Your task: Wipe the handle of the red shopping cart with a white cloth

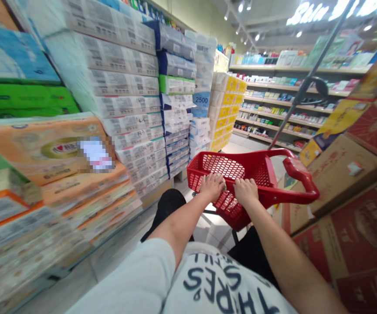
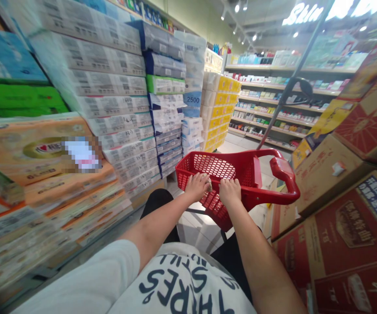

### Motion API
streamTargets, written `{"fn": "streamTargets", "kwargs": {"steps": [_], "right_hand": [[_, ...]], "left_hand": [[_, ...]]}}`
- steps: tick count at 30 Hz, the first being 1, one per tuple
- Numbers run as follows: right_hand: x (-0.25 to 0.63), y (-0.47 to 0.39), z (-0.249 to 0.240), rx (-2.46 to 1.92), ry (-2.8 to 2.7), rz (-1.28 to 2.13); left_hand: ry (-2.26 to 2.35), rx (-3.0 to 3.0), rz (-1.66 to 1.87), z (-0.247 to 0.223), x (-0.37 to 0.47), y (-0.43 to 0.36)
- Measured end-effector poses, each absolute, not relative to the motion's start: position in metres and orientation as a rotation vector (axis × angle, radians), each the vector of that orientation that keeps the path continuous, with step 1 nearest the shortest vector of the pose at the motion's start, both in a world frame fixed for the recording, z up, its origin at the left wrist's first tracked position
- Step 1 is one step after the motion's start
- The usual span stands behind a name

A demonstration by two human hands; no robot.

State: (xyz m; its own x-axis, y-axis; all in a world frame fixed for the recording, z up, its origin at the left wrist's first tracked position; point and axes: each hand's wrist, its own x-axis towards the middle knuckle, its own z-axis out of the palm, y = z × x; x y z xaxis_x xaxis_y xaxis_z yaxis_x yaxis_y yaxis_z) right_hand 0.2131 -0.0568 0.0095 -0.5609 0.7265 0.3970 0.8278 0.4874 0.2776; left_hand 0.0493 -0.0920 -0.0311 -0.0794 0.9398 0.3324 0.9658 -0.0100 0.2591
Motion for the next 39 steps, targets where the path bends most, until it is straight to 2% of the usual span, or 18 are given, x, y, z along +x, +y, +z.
{"fn": "streamTargets", "kwargs": {"steps": [3,9,15,20,27,33,39], "right_hand": [[0.213,-0.057,0.011,-1.334,-2.513,-0.647],[0.214,-0.058,0.012,-1.320,-2.524,-0.648],[0.213,-0.059,0.012,-1.350,-2.532,-0.624],[0.213,-0.058,0.011,-1.373,-2.526,-0.633],[0.213,-0.058,0.011,-1.357,-2.520,-0.646],[0.214,-0.057,0.010,-1.338,-2.510,-0.648],[0.213,-0.059,0.012,-1.340,-2.510,-0.626]], "left_hand": [[-2.224,-2.024,-0.667,-0.032,0.051,-0.092],[-1.974,-2.249,-0.759,-0.047,0.056,-0.092],[-2.387,-1.858,-1.310,-0.058,0.078,-0.083],[-2.417,-1.764,-1.624,-0.064,0.116,-0.083],[-2.662,-1.614,-1.454,-0.071,0.107,-0.086],[-2.875,-1.746,-1.366,-0.065,0.125,-0.089],[-2.693,-1.879,-1.319,-0.067,0.127,-0.095]]}}
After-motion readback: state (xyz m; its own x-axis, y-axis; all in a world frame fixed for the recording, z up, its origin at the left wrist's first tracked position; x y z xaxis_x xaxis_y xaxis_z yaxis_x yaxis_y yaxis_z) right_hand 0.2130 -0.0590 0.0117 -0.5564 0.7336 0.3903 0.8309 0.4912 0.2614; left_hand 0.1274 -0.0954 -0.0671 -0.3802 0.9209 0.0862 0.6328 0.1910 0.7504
